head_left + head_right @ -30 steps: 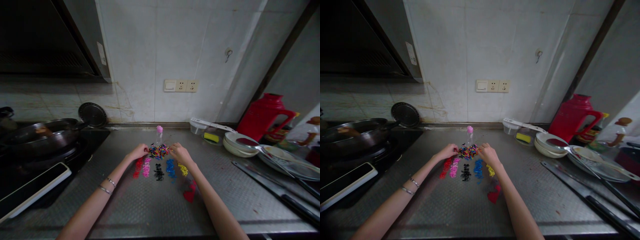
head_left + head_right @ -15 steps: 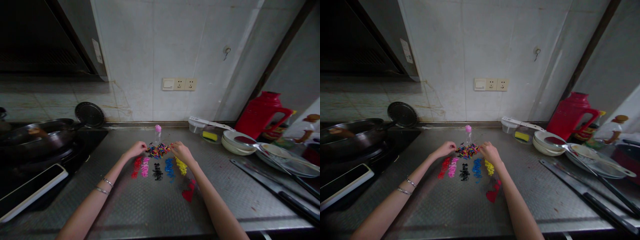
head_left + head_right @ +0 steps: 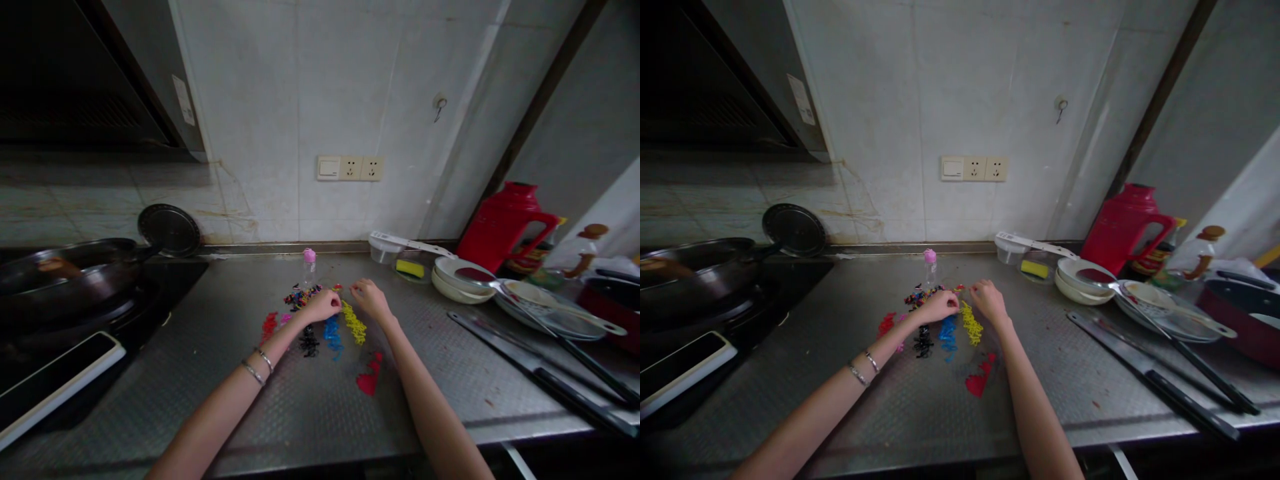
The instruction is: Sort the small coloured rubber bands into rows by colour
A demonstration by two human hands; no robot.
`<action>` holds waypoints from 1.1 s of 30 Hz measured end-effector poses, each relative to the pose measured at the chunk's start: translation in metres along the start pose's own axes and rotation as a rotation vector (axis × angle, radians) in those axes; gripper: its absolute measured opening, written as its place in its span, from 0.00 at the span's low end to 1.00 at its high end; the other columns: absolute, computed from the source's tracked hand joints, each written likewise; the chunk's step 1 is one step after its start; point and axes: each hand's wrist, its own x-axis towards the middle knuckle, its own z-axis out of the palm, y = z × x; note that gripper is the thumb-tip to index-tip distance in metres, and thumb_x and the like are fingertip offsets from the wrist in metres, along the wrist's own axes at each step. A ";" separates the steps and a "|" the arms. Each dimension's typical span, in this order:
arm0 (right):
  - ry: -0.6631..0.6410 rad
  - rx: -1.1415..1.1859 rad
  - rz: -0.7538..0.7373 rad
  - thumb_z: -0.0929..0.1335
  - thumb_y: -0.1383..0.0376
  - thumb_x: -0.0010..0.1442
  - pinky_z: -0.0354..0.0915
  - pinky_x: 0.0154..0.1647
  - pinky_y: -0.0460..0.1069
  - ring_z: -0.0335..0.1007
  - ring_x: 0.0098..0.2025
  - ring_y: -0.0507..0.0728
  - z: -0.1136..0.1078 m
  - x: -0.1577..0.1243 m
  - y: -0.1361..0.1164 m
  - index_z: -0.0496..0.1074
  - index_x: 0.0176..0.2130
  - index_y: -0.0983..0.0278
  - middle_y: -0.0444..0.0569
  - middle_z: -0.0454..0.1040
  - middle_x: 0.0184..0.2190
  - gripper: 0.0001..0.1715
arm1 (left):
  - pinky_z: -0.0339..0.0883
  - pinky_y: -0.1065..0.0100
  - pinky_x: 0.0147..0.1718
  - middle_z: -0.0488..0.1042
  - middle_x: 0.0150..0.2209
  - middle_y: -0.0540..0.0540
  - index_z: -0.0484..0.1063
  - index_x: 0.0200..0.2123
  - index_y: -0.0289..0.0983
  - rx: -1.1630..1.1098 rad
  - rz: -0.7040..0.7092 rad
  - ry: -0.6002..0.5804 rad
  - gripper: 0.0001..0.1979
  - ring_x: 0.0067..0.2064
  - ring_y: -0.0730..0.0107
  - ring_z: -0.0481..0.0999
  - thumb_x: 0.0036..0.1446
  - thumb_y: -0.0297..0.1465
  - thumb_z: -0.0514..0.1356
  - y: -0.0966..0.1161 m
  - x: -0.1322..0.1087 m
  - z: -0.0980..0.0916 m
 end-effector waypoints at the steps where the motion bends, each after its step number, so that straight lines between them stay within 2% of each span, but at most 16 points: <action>1: -0.004 -0.002 0.015 0.58 0.61 0.59 0.57 0.38 0.44 0.63 0.41 0.53 0.001 0.000 0.001 0.70 0.33 0.63 0.49 0.70 0.34 0.15 | 0.59 0.72 0.30 0.75 0.28 0.44 0.74 0.29 0.32 0.013 -0.006 -0.014 0.09 0.29 0.71 0.70 0.47 0.28 0.55 0.004 0.003 0.004; 4: -0.023 -0.006 0.036 0.58 0.61 0.59 0.56 0.38 0.43 0.62 0.42 0.53 0.002 0.000 0.004 0.70 0.33 0.63 0.49 0.70 0.34 0.15 | 0.59 0.73 0.29 0.75 0.29 0.44 0.75 0.32 0.33 0.022 -0.030 -0.016 0.11 0.29 0.71 0.70 0.47 0.30 0.55 0.009 0.003 0.006; 8: -0.046 -0.002 0.041 0.58 0.61 0.59 0.56 0.39 0.43 0.62 0.42 0.53 0.005 0.000 0.004 0.70 0.35 0.63 0.49 0.70 0.35 0.15 | 0.60 0.73 0.31 0.75 0.30 0.45 0.75 0.31 0.33 -0.038 -0.043 0.074 0.12 0.30 0.72 0.70 0.50 0.31 0.53 -0.001 -0.008 -0.010; 12: -0.081 0.003 0.027 0.58 0.61 0.58 0.55 0.40 0.43 0.61 0.43 0.53 0.011 0.001 0.000 0.71 0.35 0.63 0.49 0.70 0.35 0.14 | 0.62 0.72 0.33 0.75 0.32 0.44 0.74 0.31 0.32 -0.152 -0.085 0.198 0.14 0.32 0.71 0.71 0.52 0.33 0.51 -0.028 -0.025 -0.035; 16: -0.139 -0.002 0.017 0.59 0.62 0.58 0.55 0.41 0.44 0.60 0.43 0.54 0.019 0.002 -0.004 0.71 0.36 0.62 0.49 0.69 0.36 0.14 | 0.63 0.70 0.33 0.75 0.31 0.43 0.74 0.31 0.31 -0.226 -0.179 0.268 0.15 0.32 0.69 0.71 0.51 0.35 0.52 -0.061 -0.049 -0.056; 18: -0.156 -0.006 0.020 0.60 0.61 0.58 0.56 0.41 0.44 0.59 0.44 0.54 0.022 0.003 -0.005 0.71 0.38 0.62 0.49 0.69 0.37 0.14 | 0.63 0.70 0.32 0.75 0.29 0.43 0.74 0.31 0.31 -0.241 -0.231 0.275 0.15 0.30 0.68 0.71 0.51 0.36 0.52 -0.076 -0.061 -0.063; 22: -0.175 -0.001 0.026 0.60 0.59 0.58 0.56 0.40 0.45 0.58 0.45 0.55 0.024 0.004 -0.007 0.70 0.42 0.60 0.50 0.67 0.38 0.16 | 0.63 0.68 0.37 0.76 0.32 0.43 0.74 0.31 0.31 -0.230 -0.289 0.348 0.14 0.35 0.66 0.72 0.49 0.34 0.53 -0.099 -0.080 -0.073; 28: -0.203 0.004 -0.028 0.60 0.58 0.58 0.55 0.41 0.46 0.57 0.44 0.56 0.022 0.003 -0.016 0.70 0.44 0.56 0.50 0.66 0.39 0.17 | 0.63 0.69 0.35 0.76 0.31 0.43 0.74 0.30 0.32 -0.271 -0.412 0.411 0.13 0.35 0.66 0.72 0.46 0.33 0.54 -0.109 -0.088 -0.078; 33: -0.201 -0.067 0.019 0.60 0.58 0.58 0.54 0.42 0.48 0.57 0.44 0.57 0.024 0.005 -0.023 0.71 0.43 0.54 0.50 0.67 0.39 0.16 | 0.62 0.71 0.30 0.75 0.28 0.44 0.74 0.30 0.31 -0.293 -0.425 0.417 0.13 0.31 0.68 0.71 0.46 0.33 0.54 -0.110 -0.089 -0.079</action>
